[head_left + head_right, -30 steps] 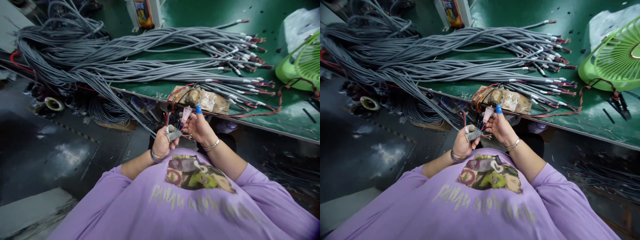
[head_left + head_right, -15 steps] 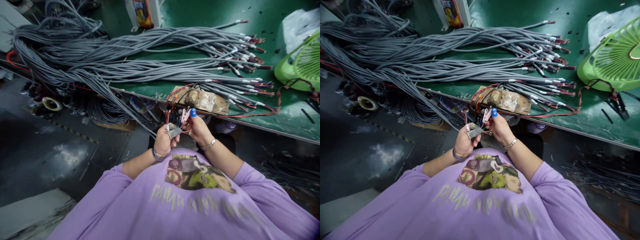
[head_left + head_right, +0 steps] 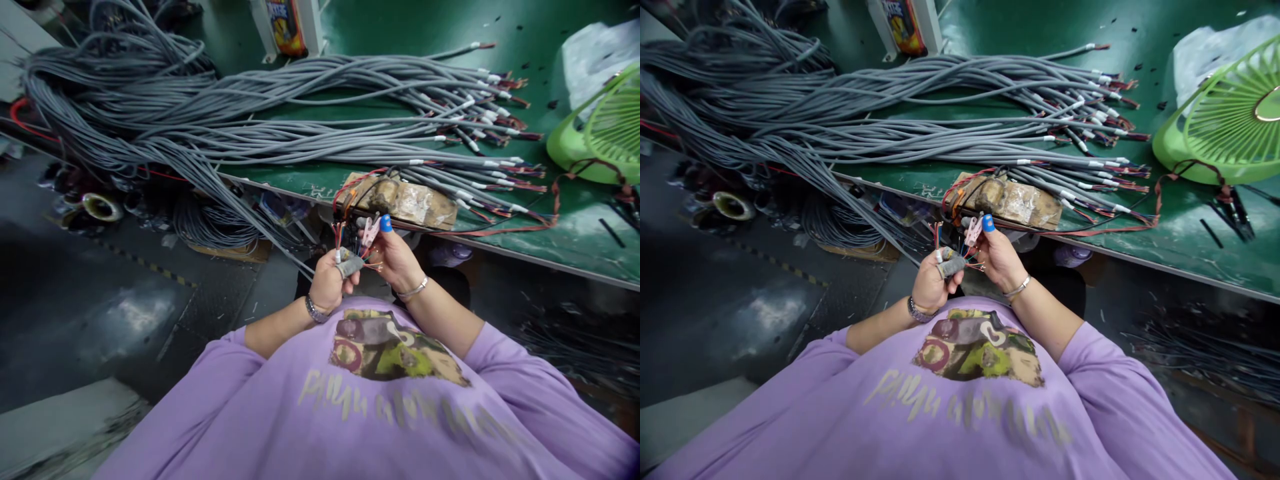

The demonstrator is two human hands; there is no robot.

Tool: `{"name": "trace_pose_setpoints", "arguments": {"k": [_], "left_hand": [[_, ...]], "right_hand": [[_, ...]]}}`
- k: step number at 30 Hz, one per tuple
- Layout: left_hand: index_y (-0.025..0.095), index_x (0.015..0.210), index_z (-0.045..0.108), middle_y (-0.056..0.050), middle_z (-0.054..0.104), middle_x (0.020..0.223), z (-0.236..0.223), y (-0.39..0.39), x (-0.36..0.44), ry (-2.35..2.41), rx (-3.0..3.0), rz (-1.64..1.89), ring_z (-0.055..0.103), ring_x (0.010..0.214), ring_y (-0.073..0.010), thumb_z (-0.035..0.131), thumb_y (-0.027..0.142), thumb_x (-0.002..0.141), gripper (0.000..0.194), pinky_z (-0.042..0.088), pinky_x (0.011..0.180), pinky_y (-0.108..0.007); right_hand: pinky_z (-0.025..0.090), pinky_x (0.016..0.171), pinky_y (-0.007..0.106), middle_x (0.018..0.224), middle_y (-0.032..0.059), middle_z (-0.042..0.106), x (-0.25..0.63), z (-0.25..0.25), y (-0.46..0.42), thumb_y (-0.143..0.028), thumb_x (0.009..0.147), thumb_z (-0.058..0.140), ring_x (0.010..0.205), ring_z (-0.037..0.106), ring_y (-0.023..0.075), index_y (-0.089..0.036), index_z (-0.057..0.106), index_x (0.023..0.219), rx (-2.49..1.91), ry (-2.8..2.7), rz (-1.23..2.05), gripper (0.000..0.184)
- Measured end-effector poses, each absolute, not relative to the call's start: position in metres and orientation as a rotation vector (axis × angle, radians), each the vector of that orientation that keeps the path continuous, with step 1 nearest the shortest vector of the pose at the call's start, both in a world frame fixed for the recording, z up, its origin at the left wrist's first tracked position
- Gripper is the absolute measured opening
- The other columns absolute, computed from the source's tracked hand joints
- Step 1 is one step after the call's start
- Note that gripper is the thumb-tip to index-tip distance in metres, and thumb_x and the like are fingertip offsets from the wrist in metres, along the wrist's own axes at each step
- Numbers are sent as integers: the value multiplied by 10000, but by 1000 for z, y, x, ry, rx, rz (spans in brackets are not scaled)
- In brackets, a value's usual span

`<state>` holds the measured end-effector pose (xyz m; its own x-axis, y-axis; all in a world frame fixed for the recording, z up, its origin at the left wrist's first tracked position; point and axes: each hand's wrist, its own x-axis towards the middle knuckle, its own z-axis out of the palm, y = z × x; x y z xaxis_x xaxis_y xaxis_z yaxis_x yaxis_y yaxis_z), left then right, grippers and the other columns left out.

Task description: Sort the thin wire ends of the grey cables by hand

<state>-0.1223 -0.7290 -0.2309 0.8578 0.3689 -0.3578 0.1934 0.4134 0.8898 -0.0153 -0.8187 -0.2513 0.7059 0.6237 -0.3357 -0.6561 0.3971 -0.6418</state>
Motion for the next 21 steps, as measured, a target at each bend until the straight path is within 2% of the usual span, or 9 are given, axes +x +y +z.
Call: {"name": "trace_pose_setpoints", "arguments": {"k": [9, 16, 21], "left_hand": [[181, 698, 543, 51, 574, 475, -231, -724, -136, 557, 1124, 142, 396, 300, -52, 748, 361, 676, 273, 233, 296, -164], [187, 718, 529, 48, 578, 480, -227, -726, -131, 575, 1071, 129, 393, 305, -56, 737, 366, 692, 275, 241, 300, -164], [188, 709, 523, 49, 560, 473, -221, -727, -126, 581, 1028, 67, 387, 305, -55, 735, 371, 680, 281, 236, 304, -169]], "right_hand": [[454, 528, 239, 726, 17, 677, -15, -247, -826, -786, 781, 549, 576, 553, 117, -205, 645, 813, -838, 37, 921, 590], [458, 499, 207, 683, -8, 660, -12, -241, -826, -568, 804, 704, 553, 545, 94, -197, 647, 795, -899, 28, 874, 375], [456, 489, 210, 679, -1, 657, -12, -243, -824, -642, 799, 671, 534, 538, 90, -190, 641, 760, -871, 31, 864, 455]]}}
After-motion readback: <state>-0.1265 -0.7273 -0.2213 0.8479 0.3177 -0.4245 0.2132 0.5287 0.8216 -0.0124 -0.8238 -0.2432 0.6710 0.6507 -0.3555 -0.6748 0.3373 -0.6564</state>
